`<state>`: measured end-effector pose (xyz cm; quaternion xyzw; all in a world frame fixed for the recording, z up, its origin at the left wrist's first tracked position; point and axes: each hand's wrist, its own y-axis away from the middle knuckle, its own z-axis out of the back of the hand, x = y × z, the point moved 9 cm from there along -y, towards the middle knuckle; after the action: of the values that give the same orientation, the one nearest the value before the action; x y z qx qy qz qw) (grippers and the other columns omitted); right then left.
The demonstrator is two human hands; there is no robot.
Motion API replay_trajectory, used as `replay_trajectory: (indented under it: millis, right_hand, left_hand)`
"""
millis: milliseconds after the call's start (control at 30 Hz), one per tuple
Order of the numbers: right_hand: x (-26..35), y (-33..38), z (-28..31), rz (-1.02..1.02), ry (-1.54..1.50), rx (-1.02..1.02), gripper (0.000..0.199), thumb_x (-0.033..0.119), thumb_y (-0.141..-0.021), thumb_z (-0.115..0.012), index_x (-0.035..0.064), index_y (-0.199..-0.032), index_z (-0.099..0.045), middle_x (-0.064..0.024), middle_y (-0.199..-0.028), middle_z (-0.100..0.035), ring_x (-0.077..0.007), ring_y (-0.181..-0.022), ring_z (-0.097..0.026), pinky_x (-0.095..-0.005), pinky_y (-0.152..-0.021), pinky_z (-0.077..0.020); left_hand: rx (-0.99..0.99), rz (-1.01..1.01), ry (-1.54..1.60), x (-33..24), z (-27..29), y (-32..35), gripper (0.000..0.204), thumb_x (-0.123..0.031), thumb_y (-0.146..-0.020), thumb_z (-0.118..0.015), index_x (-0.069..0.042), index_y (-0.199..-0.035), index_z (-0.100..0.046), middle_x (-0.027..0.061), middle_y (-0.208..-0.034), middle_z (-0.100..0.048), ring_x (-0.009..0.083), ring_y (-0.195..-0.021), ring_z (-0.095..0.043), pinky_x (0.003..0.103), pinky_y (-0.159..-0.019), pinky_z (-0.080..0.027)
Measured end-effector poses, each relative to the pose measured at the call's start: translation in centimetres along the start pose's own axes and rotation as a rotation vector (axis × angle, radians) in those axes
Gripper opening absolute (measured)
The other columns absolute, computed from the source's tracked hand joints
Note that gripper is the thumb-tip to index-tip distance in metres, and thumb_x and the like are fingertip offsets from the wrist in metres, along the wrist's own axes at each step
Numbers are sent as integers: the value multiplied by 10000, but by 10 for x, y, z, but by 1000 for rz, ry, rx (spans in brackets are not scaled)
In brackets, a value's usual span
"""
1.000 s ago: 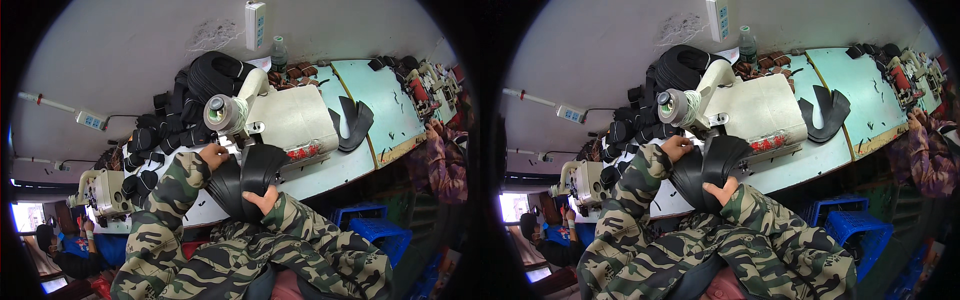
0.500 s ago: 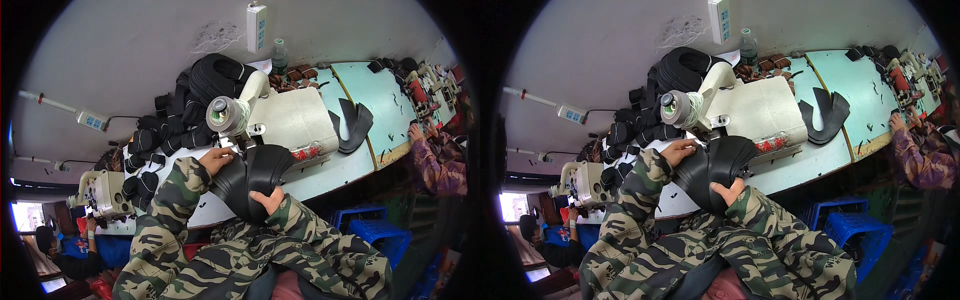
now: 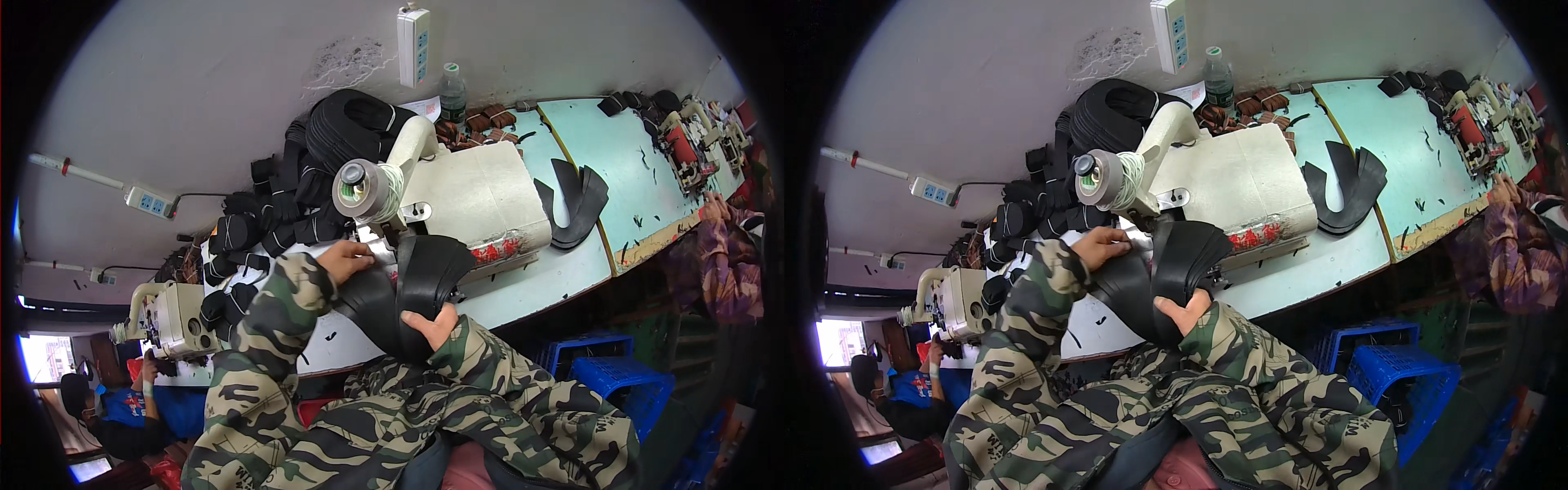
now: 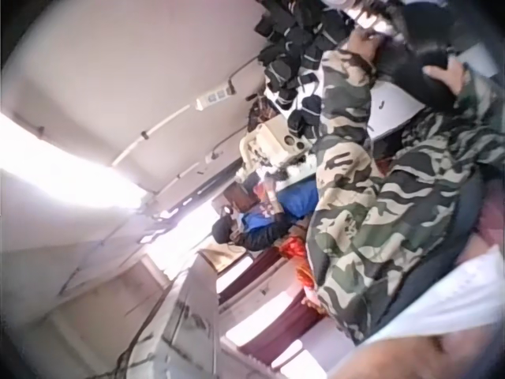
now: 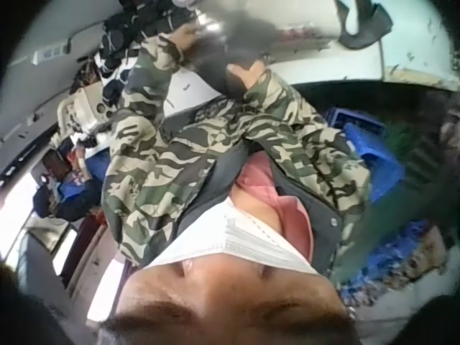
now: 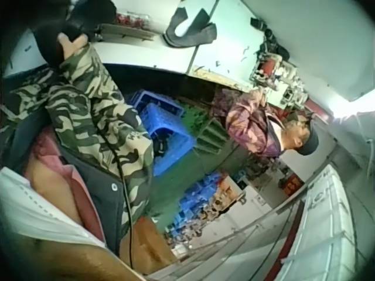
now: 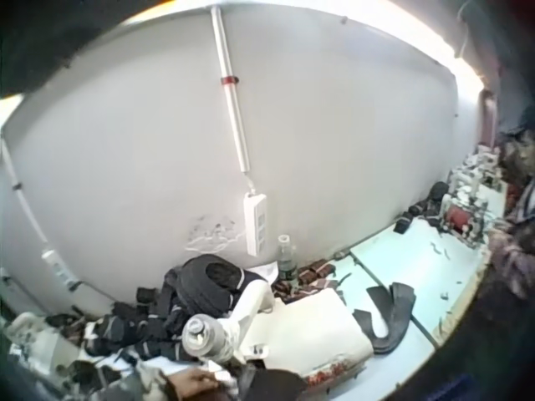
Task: Sewing black fabric components using an industrial sewing machine at a manual assembly station.
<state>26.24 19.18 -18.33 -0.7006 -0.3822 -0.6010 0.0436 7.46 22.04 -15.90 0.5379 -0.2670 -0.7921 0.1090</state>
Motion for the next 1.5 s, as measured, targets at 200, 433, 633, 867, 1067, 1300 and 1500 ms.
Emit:
replay_trajectory:
  millis: [200, 433, 633, 867, 1067, 1300, 1500]
  right_hand:
    - [11, 5, 21, -35, -34, -91, 413, 220, -701, -672, -57, -992, -576, -157, -993, -603, -236, -952, -570, -325, -866, -420]
    - [18, 0, -9, -3, -84, -30, 426, 166, -702, -683, -45, -1043, -541, -135, -1039, -582, -217, -960, -561, -321, -865, -423]
    - [17, 3, 7, 39, -13, 12, 428, 170, -706, -681, -42, -1049, -537, -133, -1039, -581, -216, -937, -570, -317, -848, -432]
    - [-2, -1, 20, -77, 73, -71, 391, 208, -695, -668, -38, -988, -585, -150, -999, -607, -224, -916, -585, -315, -838, -434]
    - [14, 1, 10, 30, 51, -55, 311, 106, -718, -643, -32, -987, -569, -107, -936, -614, -180, -822, -590, -302, -768, -463]
    - [10, -3, -13, -17, -91, 54, 418, 210, -704, -686, -43, -1014, -566, -144, -1013, -597, -217, -930, -576, -314, -841, -435]
    - [18, 0, 1, -19, -39, 37, 436, 181, -708, -684, -41, -1053, -538, -134, -1024, -584, -203, -925, -571, -310, -839, -436]
  left_hand:
    - [-115, -51, -73, -12, -9, -3, 203, -142, -810, -512, 21, -898, -597, 72, -729, -601, 147, -701, -551, 281, -679, -429]
    - [-210, 76, -383, -26, 4, -16, 252, -155, -780, -552, 35, -937, -607, 166, -837, -627, 222, -770, -592, 328, -705, -449]
    - [6, 23, -125, -7, -7, -7, 156, -95, -850, -485, 0, -956, -548, 12, -790, -547, 76, -705, -485, 230, -659, -398]
    - [-72, 16, -59, -9, -16, 3, 205, -139, -820, -514, 37, -882, -600, 92, -698, -599, 158, -662, -551, 301, -629, -428]
    - [-153, 105, -336, -12, 1, -4, 243, -151, -770, -549, 34, -909, -624, 143, -734, -624, 185, -705, -582, 294, -686, -434]
    - [-337, -237, -147, 6, 9, -39, 243, -197, -735, -587, -6, -872, -648, 172, -746, -633, 277, -699, -622, 351, -670, -465]
    - [-19, 116, -124, -20, -3, 3, 269, -185, -848, -524, 23, -1016, -558, 68, -785, -599, 142, -769, -561, 279, -684, -434]
